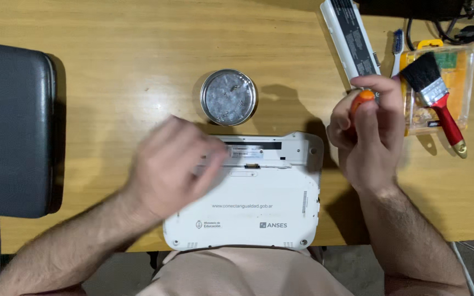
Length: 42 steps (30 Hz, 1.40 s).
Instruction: The person uses a screwdriver to remove several screws from the back of a white electronic device. They place the removed screws into a small metal container and continue unscrewing until the back cover is loose.
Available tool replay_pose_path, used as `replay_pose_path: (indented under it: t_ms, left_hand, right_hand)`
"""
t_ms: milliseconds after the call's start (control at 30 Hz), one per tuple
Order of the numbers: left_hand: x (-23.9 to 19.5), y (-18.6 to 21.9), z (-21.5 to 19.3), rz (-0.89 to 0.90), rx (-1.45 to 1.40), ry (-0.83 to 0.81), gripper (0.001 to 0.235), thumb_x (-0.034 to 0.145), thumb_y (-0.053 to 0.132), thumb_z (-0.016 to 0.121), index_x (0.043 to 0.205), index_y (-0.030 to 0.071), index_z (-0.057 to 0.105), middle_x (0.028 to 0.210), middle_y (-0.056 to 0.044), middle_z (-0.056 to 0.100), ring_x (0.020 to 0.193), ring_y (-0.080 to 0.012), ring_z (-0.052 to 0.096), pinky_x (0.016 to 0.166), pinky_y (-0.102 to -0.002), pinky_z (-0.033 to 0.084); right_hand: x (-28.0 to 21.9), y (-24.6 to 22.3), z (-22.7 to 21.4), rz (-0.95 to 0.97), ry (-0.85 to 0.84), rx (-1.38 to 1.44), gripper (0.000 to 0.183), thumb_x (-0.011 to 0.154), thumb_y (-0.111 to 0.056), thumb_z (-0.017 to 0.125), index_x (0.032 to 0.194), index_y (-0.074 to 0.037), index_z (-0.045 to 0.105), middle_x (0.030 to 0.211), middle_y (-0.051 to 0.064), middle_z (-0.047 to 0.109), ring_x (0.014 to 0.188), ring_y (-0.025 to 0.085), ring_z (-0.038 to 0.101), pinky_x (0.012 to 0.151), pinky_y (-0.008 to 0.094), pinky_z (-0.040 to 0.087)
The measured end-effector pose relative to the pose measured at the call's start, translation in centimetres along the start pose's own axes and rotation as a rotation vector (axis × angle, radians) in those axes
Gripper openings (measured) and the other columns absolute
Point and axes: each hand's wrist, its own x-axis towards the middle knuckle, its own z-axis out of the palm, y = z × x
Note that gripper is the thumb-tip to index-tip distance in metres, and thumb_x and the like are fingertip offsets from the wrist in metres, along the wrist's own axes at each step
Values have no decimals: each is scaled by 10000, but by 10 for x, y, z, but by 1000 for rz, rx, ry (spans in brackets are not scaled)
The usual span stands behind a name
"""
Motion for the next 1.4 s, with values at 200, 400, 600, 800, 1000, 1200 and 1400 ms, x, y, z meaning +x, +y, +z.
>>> replay_pose_path:
  t_ms: [200,400,600,800,1000,1200,1400]
  left_hand:
    - [-40,-37,-16,-386,-121,113,308,1192,36,817,928,12,662,844,-98,618,789,-262,570,747,-420,451]
    - [-44,-48,-23,-583,-289,-10,93,1173,26,785,1241,53,843,1115,-79,834,912,-173,738,828,-323,588]
    - [-40,-55,-37,-600,-435,-180,146,1171,99,791,1272,95,896,1191,-24,745,942,-128,726,755,-265,586]
    - [-45,-57,-38,-685,-500,-209,190,1109,98,835,1285,116,906,1191,-4,707,855,-91,675,755,-243,575]
    - [-48,-64,-41,-785,-582,-283,271,1091,142,912,1360,174,914,1235,17,705,835,-37,633,766,-187,611]
    - [-44,-63,-45,-714,-550,-339,329,1088,60,862,1413,111,877,1268,-23,692,762,-26,592,656,-154,584]
    - [-51,-69,-38,-519,-385,-235,256,1179,-24,700,1310,29,914,1171,-92,773,1037,-198,745,895,-342,615]
  right_hand:
    - [-3,-8,-4,78,-124,-679,171,1179,-63,938,1317,-43,839,1109,61,816,888,111,701,786,271,567]
    - [-1,13,-25,-133,-354,-1032,290,1131,-251,999,1361,-107,896,942,15,837,759,140,734,688,303,551]
    - [5,11,-19,-225,-420,-1074,339,1078,-318,1027,1268,-59,917,1191,98,905,1031,264,846,917,393,619]
    - [5,24,-30,-291,-447,-1051,324,1103,-254,1038,1204,20,899,1118,163,850,988,297,792,889,404,606]
    - [8,24,-34,-266,-494,-1060,379,1101,-294,1026,1252,26,889,1123,170,842,979,304,792,887,412,599]
    - [16,18,-31,-219,-557,-1012,324,1077,-158,1026,1301,26,882,1169,195,870,967,295,804,853,422,648]
    - [11,21,-31,-310,-565,-964,199,1263,-32,1049,1214,83,893,1125,217,859,971,304,748,875,442,616]
